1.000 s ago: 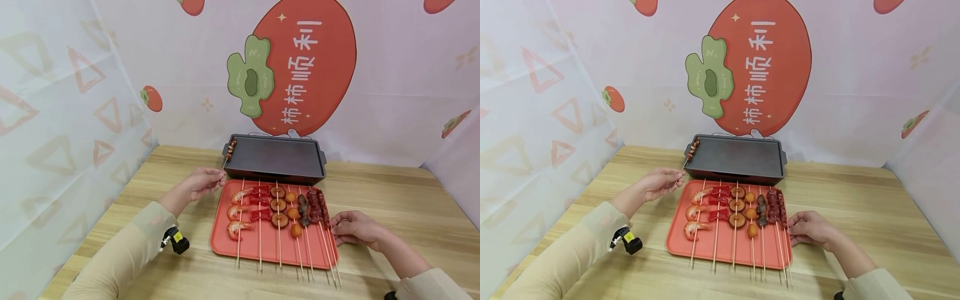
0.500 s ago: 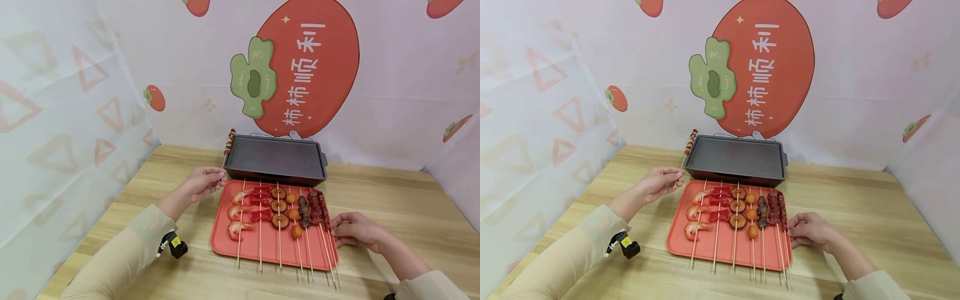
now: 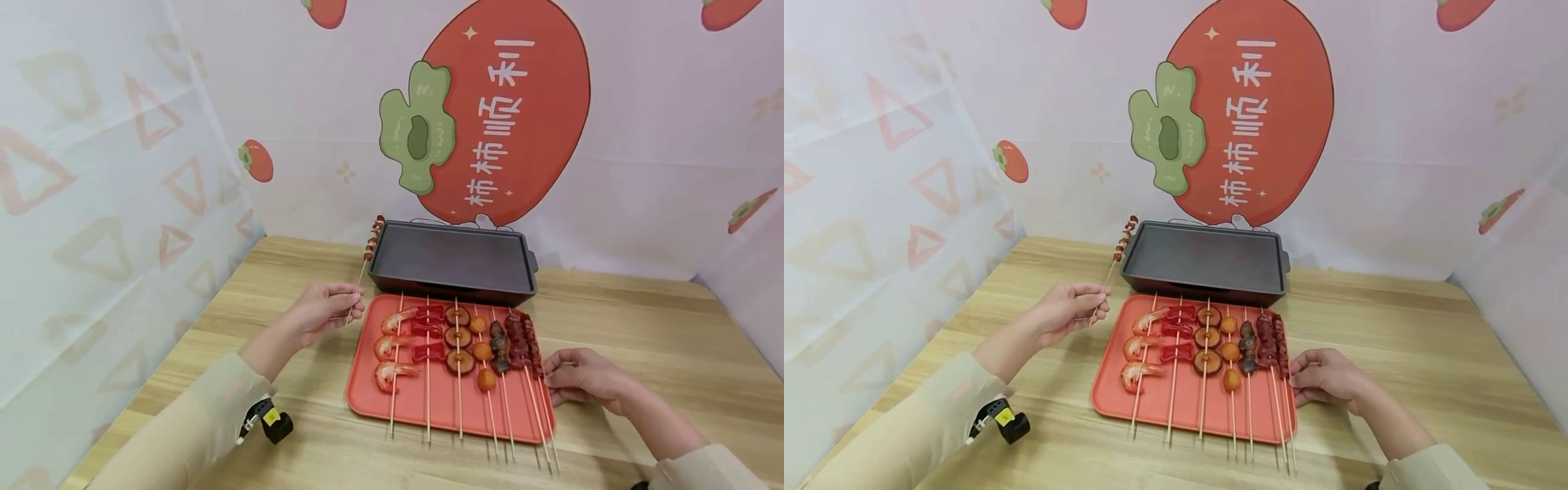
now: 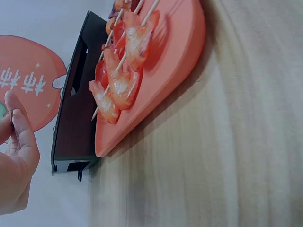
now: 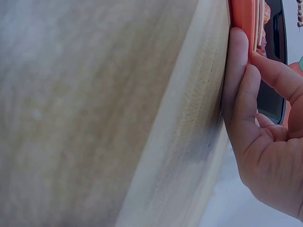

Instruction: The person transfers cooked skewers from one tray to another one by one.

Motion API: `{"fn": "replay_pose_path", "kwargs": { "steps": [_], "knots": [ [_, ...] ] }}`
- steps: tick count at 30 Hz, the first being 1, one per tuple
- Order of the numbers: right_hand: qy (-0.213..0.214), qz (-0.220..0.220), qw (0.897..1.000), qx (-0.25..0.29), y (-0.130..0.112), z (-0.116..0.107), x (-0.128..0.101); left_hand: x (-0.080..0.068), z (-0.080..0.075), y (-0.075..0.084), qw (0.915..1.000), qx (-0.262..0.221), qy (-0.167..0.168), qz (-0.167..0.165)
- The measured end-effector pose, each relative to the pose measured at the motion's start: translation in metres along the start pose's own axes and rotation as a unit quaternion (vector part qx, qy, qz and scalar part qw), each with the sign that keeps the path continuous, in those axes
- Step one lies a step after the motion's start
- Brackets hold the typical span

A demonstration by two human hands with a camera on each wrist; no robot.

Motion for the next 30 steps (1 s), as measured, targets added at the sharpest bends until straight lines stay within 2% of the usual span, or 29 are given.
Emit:
{"fn": "replay_pose_path", "kwargs": {
  "steps": [5, 15, 20, 26, 30],
  "knots": [
    [0.000, 0.003, 1.000, 0.002, 0.000, -0.001, 0.001, -0.008, 0.003, -0.006, 0.9999, 0.008, -0.008, 0.006],
    [-0.001, -0.004, 1.000, 0.009, 0.001, 0.001, -0.001, -0.024, 0.011, -0.017, 0.9994, 0.020, -0.023, -0.014],
    [-0.001, -0.004, 1.000, 0.006, 0.001, 0.001, -0.002, -0.032, 0.014, -0.020, 0.9992, 0.020, -0.033, -0.013],
    [-0.007, -0.007, 1.000, 0.005, 0.000, 0.001, -0.002, -0.044, 0.012, -0.029, 0.9988, 0.027, -0.038, -0.018],
    [-0.002, -0.006, 1.000, 0.006, 0.001, 0.001, -0.002, -0.050, 0.012, -0.032, 0.9981, 0.031, -0.052, -0.012]
  ]
}}
Point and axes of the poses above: each hand's wrist, its own x-axis towards the middle knuckle, its own z-axis out of the palm, y = z × x, the point moved 10 cm from there along x, towards the middle knuckle, and after that the axes turned 1 degree about x, right-handed, at the moved point
